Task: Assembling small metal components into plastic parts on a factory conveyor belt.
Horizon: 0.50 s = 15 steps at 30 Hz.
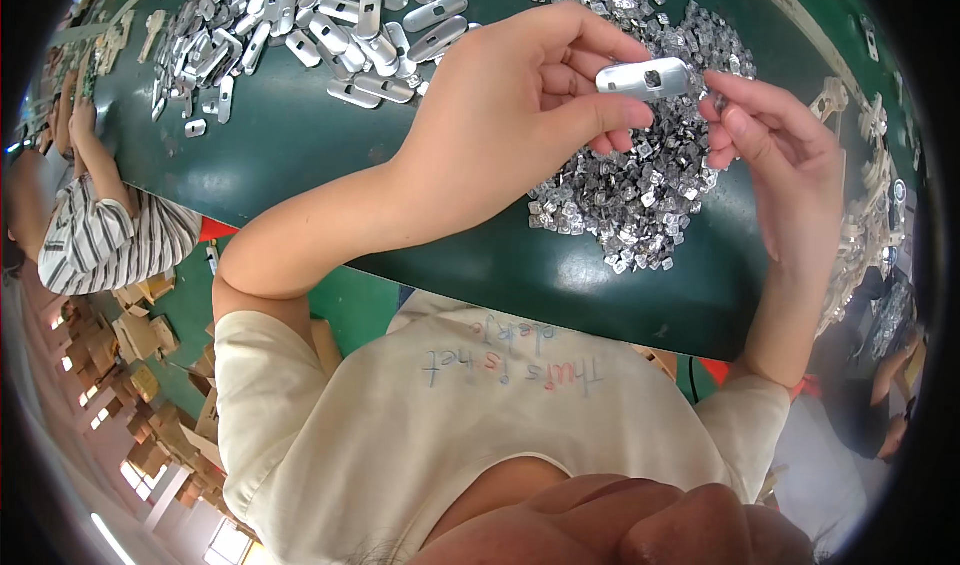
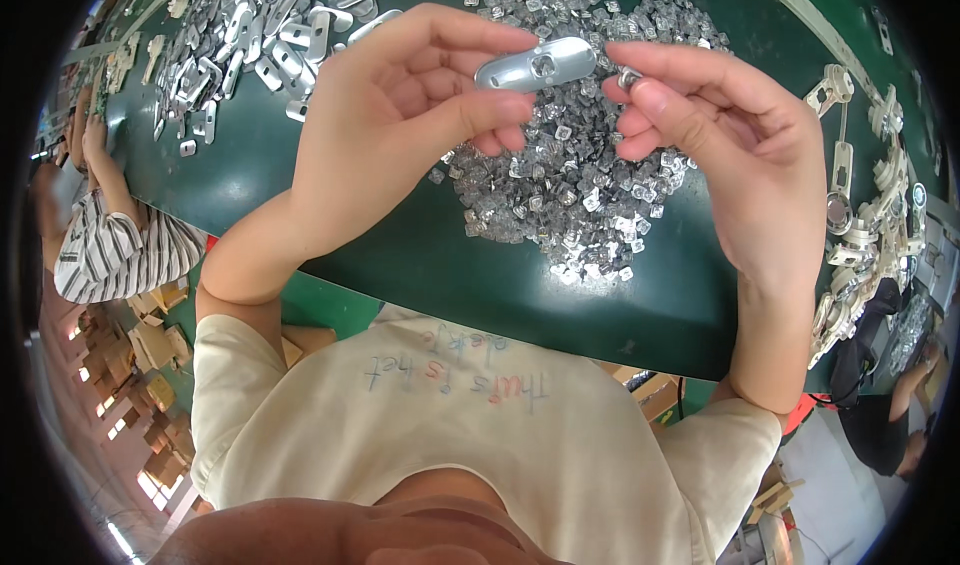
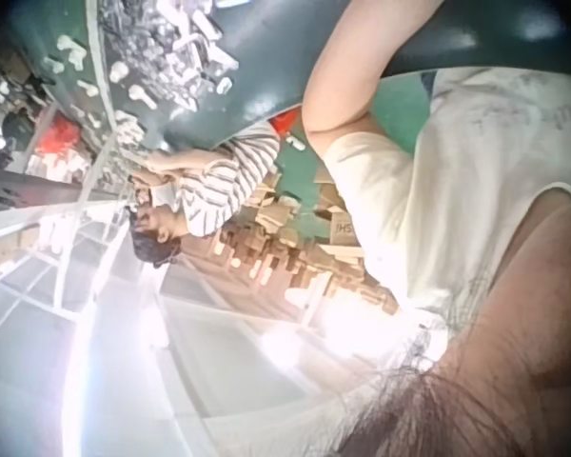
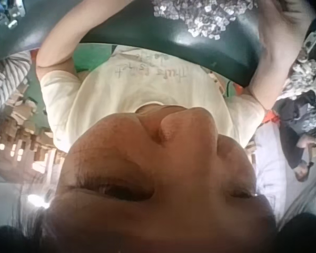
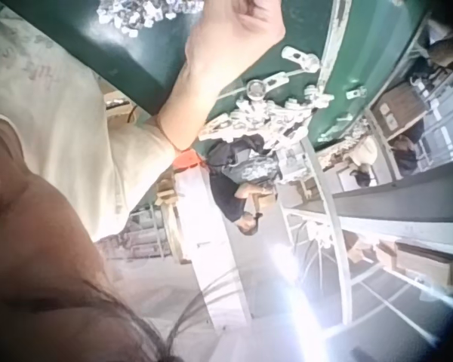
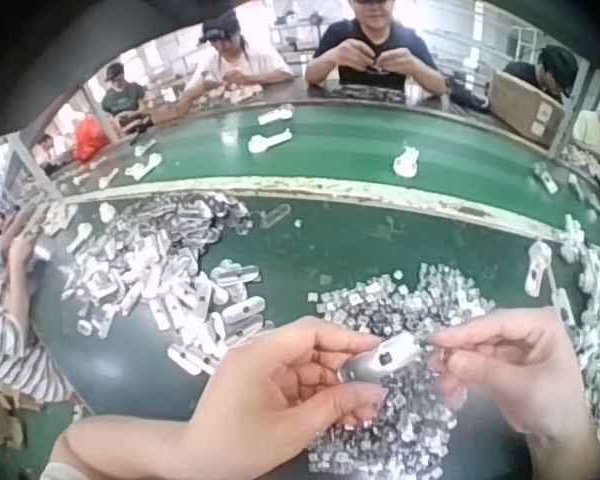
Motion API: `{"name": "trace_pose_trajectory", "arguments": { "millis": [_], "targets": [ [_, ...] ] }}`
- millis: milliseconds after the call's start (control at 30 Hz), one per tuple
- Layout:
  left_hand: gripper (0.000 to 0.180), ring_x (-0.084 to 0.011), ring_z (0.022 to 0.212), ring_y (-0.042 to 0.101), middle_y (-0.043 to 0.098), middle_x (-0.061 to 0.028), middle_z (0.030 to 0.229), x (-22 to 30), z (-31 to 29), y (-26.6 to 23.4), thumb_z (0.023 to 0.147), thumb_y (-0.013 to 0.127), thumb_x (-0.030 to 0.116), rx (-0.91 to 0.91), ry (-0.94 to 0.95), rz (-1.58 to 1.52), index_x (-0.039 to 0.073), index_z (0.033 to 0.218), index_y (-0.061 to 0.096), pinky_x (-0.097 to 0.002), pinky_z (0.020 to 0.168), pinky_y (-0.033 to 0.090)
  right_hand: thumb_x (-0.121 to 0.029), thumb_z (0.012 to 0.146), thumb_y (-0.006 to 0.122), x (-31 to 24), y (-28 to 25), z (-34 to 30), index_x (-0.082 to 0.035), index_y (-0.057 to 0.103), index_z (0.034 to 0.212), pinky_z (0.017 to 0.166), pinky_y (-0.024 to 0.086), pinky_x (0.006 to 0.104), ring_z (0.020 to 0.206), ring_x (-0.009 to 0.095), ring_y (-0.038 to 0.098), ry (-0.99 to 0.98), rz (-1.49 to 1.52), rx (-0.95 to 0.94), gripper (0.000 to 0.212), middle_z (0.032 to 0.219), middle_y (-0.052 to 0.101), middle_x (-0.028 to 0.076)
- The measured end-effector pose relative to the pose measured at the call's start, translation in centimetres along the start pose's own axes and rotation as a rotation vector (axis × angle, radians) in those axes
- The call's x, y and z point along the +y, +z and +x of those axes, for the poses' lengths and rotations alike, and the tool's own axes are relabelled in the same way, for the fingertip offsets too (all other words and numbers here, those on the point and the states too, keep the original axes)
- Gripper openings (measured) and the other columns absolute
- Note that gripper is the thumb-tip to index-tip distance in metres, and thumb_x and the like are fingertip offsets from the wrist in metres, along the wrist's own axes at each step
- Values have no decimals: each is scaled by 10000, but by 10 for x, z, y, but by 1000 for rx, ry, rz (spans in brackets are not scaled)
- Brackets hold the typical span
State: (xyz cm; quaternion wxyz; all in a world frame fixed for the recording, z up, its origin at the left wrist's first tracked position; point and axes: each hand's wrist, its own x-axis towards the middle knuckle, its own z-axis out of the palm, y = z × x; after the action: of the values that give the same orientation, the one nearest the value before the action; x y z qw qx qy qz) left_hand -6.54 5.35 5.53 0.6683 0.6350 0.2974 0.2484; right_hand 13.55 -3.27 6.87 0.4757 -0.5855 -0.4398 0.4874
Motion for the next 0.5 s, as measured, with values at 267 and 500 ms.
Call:
{"name": "trace_pose_trajectory", "arguments": {
  "millis": [267,500],
  "targets": [
    [295,-141,762,620,601,-117,916,-6,-10,3,808,591,-65,-38,53,-61,-58,1090,504,-234,672,513,30,815,567,-6,17,-8,43,605,999,678,413,209,778,114,527,-201,-138,5,188,893,574,85],
    [171,-117,675,641,635,-78,763,-15,-10,16,787,633,5,8,161,-67,-13,937,553,-224,568,497,62,779,551,9,21,-5,13,573,966,799,367,244,935,147,452,-372,-279,-110,194,1028,466,75]
  ]
}}
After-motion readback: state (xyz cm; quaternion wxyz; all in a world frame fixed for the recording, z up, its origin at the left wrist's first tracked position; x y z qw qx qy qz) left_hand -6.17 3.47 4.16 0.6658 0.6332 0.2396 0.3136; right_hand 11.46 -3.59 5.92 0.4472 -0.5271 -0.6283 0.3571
